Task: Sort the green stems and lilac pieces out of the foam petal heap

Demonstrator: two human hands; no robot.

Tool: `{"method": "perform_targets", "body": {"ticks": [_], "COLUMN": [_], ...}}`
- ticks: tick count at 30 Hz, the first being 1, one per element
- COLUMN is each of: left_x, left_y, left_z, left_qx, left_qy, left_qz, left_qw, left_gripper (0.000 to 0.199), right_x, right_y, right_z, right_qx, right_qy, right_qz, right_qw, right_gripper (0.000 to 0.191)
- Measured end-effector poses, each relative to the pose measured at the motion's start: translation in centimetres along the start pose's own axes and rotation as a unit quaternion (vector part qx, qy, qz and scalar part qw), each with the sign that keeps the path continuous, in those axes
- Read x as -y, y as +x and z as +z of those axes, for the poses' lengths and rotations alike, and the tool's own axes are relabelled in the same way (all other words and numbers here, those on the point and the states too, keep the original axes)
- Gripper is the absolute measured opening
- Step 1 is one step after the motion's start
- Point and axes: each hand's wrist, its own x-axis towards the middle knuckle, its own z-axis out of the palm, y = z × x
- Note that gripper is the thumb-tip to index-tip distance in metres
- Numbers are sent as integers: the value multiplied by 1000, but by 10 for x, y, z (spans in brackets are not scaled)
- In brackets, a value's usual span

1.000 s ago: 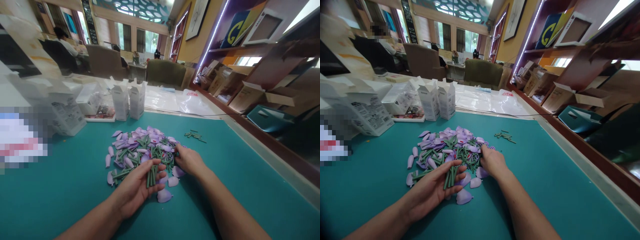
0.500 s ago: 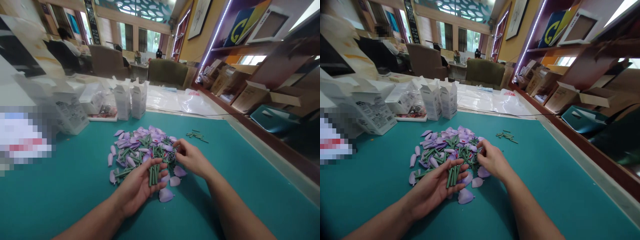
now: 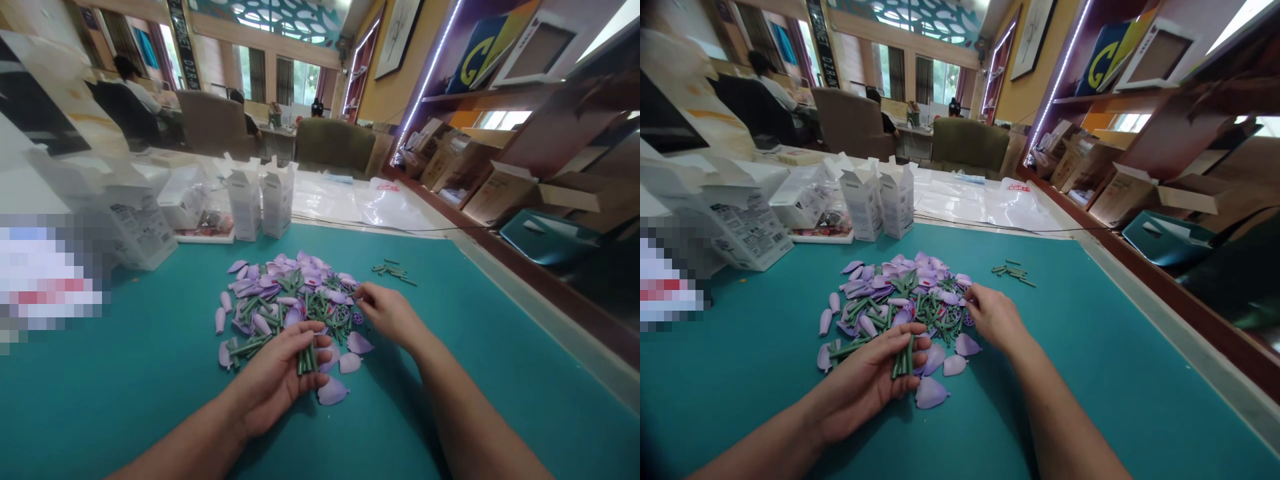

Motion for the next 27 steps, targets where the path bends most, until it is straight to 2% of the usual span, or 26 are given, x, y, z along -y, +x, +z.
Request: {"method": "perform_targets", "body": {"ticks": [3,6,16,23,27], "left_x": [0,0,2,2,1], "left_y": [0,0,2,3,3], "left_z": [0,0,-5,-4,-2], "left_qx": [2,4,3,-13,-20], "left_qy": [8,17,42,18,-2], "left_qz": [-4,-6,0,7,8], "left_qw": [1000,1000,999,1000,1000], "left_gripper": [18,16,14,12,18], "right_x": [1,4,3,9,10], "right_y": [1,1,4,4,5], "right_z": [5,7,15,15,17], "right_qx": [60,84,78,84,75], "right_qy": [-51,-82,-131,-141,-144], "right_qz": [16,35,45,59,73], "right_qw": [997,993,987,985,984], "right_gripper": [21,31,28,23,20]}}
